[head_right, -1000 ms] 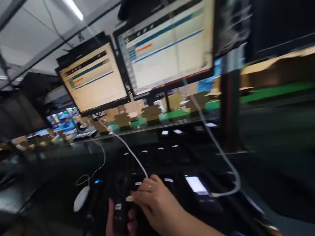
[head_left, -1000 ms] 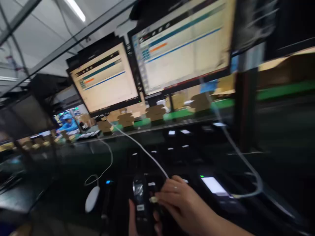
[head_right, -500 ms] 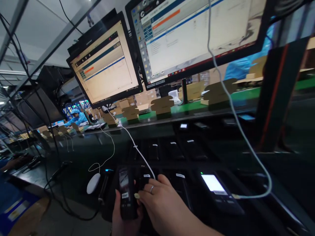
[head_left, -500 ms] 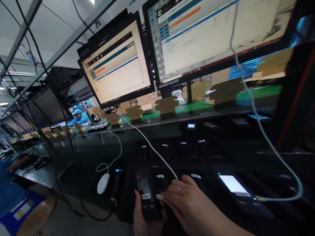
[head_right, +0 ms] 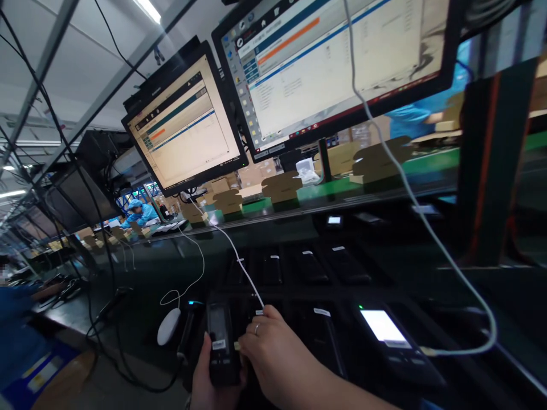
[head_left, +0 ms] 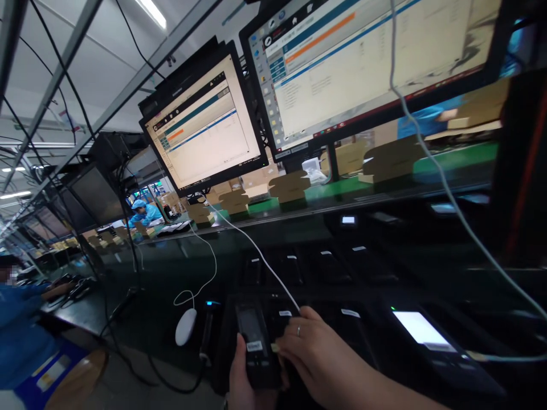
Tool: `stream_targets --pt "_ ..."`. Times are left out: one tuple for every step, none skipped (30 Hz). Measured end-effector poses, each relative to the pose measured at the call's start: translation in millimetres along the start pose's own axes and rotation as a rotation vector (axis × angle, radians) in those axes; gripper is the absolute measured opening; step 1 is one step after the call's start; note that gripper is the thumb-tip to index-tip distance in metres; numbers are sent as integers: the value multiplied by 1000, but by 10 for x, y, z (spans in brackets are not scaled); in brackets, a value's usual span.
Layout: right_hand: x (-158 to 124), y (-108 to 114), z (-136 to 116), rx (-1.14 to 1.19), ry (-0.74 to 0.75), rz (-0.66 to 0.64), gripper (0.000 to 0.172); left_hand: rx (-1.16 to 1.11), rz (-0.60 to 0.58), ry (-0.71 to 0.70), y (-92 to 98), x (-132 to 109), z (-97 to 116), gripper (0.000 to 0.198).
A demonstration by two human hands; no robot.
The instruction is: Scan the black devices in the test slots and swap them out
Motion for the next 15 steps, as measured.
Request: stream_targets --pt "17 -25 15 4 2 -15 30 42 -14 -12 24 3 12 51" --pt "38 -56 41 6 3 -40 31 96 -16 -16 61 15 30 53" --pt "60 -94 83 1 2 -75 31 159 -7 -7 110 36 53 57" --pt "80 -137 142 -19 -4 -114 31 232 11 4 170 68 85 60" --pt "96 -185 220 -56 -13 -150 30 314 37 3 238 111 132 63" --pt "104 -236 311 -115 -16 -181 26 402 68 -11 312 166 190 63" --pt "104 -285 412 -189 -14 -196 20 491 95 -41 386 232 257 63" --pt "93 -328 515 -271 -6 -195 17 580 107 -77 458 305 324 62" --pt "72 -366 615 -344 14 -184 20 663 112 -108 532 385 386 61" --pt "43 -395 708 -396 38 -164 26 747 118 -130 612 468 440 61" --pt "6 -415 792 -429 68 -147 30 840 123 -143 693 551 487 62" --pt "-35 -419 871 -448 93 -127 30 938 140 -155 777 632 531 64" --pt "-79 -405 944 -465 117 -108 28 1053 180 -196 855 705 586 66" --pt "-128 -369 1014 -486 137 -91 24 1184 242 -256 920 769 646 67" --pt "-181 -307 1085 -510 149 -67 19 1301 291 -317 959 825 699 69"
Point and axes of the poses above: each hand's wrist, its own x-axis towards the middle knuckle, its own y-axis out of the back of the hand, z = x × y, the point moved 4 cm from there along x, towards the middle knuckle, and after that the axes turned 13 degrees about x, right-handed, at the moved point
